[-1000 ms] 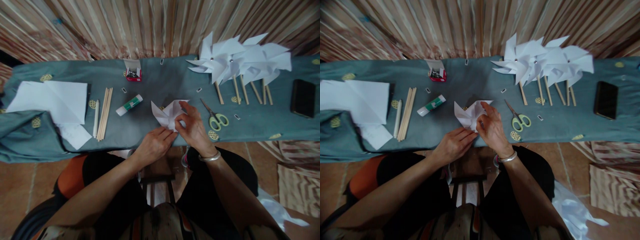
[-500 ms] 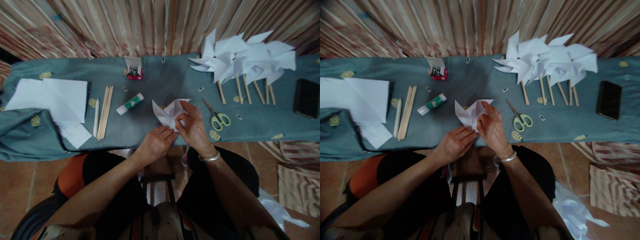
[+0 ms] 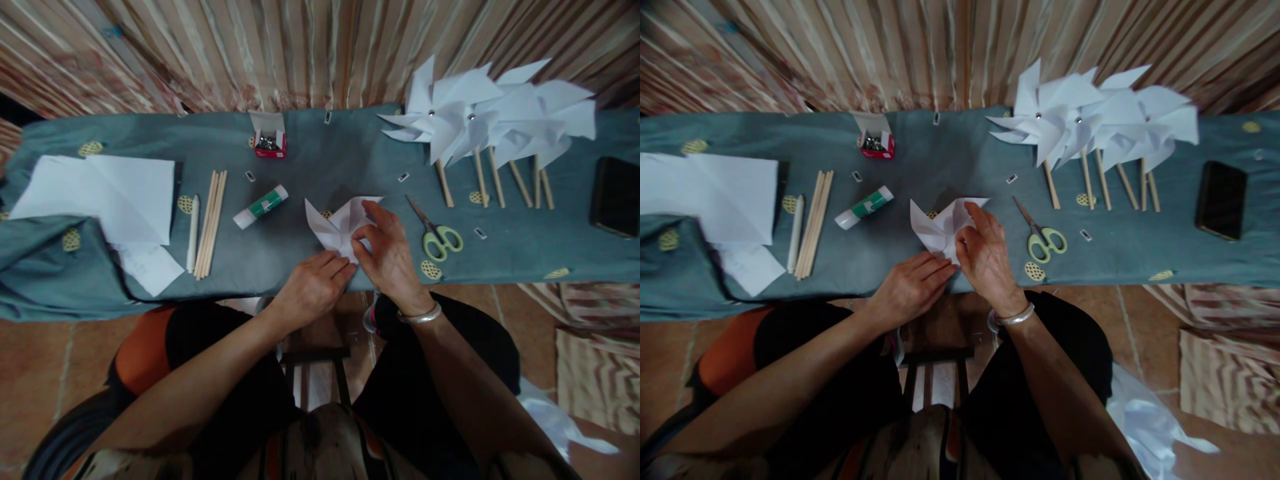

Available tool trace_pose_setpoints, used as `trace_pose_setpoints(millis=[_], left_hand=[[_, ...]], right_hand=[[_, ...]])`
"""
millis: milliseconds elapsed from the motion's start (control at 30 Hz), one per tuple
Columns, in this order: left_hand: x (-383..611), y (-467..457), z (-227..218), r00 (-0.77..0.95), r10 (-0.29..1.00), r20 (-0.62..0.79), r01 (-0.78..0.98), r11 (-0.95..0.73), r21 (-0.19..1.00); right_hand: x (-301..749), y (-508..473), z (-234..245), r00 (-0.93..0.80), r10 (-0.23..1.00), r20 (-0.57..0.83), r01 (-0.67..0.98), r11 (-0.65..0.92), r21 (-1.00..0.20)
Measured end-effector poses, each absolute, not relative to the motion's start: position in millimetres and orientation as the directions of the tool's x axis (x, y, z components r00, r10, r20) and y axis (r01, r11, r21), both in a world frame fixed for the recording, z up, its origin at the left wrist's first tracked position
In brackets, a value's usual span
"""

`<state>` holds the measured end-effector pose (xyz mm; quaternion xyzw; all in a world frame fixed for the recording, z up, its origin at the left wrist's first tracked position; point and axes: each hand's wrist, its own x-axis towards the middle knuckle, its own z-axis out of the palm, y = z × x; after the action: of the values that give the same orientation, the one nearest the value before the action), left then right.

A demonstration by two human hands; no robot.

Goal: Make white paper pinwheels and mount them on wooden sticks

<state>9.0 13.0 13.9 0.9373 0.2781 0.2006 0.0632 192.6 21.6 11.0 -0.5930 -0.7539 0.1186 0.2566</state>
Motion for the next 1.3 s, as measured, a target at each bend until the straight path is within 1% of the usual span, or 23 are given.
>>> trace_pose_setpoints(millis=[233,633,933,1067,1233,1300], left_hand=[[10.0,13.4,14.5,0.764,0.549,0.339,0.496,-0.836,0.237],[9.5,12.5,14.6,0.760,0.540,0.362,0.489,-0.842,0.229],[10.2,12.4,15.8,0.763,0.552,0.335,0.501,-0.834,0.231],[9.6,11.8,16.2,0.773,0.553,0.311,0.502,-0.833,0.234],[9.4,11.7,15.1,0.771,0.552,0.318,0.492,-0.833,0.254],[9.3,12.2,15.2,0.772,0.558,0.305,0.495,-0.828,0.262]], right_hand=[[193.7,22.1,11.5,-0.184,0.957,0.225,0.834,0.273,-0.479],[194.4,20.7,11.6,-0.202,0.947,0.249,0.811,0.304,-0.500],[193.0,19.6,11.3,-0.228,0.940,0.255,0.832,0.324,-0.451],[192.4,17.2,10.9,-0.247,0.939,0.237,0.839,0.330,-0.433],[189.8,10.0,11.0,-0.259,0.944,0.205,0.821,0.327,-0.467],[188.0,7.3,10.7,-0.276,0.941,0.195,0.820,0.336,-0.463]])
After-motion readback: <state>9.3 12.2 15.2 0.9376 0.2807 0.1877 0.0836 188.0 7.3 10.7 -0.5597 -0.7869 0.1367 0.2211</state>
